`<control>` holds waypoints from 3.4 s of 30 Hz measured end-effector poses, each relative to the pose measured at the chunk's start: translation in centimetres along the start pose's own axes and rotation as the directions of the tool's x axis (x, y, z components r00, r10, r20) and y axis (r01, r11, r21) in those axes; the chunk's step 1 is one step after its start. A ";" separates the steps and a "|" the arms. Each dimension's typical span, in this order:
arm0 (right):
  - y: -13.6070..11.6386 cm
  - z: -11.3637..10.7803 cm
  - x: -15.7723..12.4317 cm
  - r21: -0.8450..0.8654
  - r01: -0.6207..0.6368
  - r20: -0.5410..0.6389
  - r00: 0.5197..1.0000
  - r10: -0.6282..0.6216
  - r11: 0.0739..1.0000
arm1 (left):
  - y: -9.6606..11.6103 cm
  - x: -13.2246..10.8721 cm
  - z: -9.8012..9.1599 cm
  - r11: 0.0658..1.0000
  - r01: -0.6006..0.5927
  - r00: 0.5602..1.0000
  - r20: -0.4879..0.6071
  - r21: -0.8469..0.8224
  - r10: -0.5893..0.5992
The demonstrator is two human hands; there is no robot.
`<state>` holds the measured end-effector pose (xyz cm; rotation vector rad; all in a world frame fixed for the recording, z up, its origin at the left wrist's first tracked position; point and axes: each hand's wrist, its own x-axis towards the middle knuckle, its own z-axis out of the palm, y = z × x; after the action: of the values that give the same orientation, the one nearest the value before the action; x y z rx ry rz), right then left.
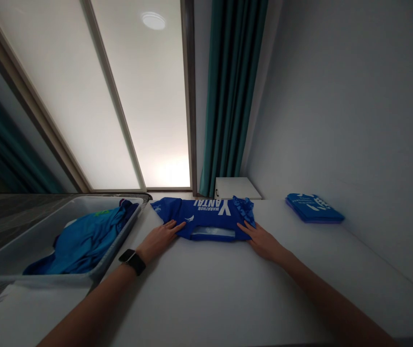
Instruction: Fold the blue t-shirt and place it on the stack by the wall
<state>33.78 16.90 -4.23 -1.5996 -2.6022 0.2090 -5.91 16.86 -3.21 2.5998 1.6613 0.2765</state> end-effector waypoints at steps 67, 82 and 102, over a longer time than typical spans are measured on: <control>-6.4 3.0 -1.7 -0.045 -0.310 -0.082 0.949 0.305 0.950 | -1.1 2.3 0.3 0.923 0.373 0.923 -0.145 0.100 -0.357; -6.4 3.3 -1.6 -0.080 -0.352 -0.076 0.935 0.346 0.933 | -1.8 -1.5 -1.1 0.828 0.561 0.828 -0.049 0.026 -0.559; 1.6 1.1 4.8 0.050 0.014 -0.264 0.965 0.000 0.999 | -1.7 -0.7 0.3 0.873 0.477 0.870 -0.084 -0.107 -0.486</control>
<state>32.90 21.84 -5.63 -1.4875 -2.3808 0.0565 -7.63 16.95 -3.81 2.0454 2.2071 0.4525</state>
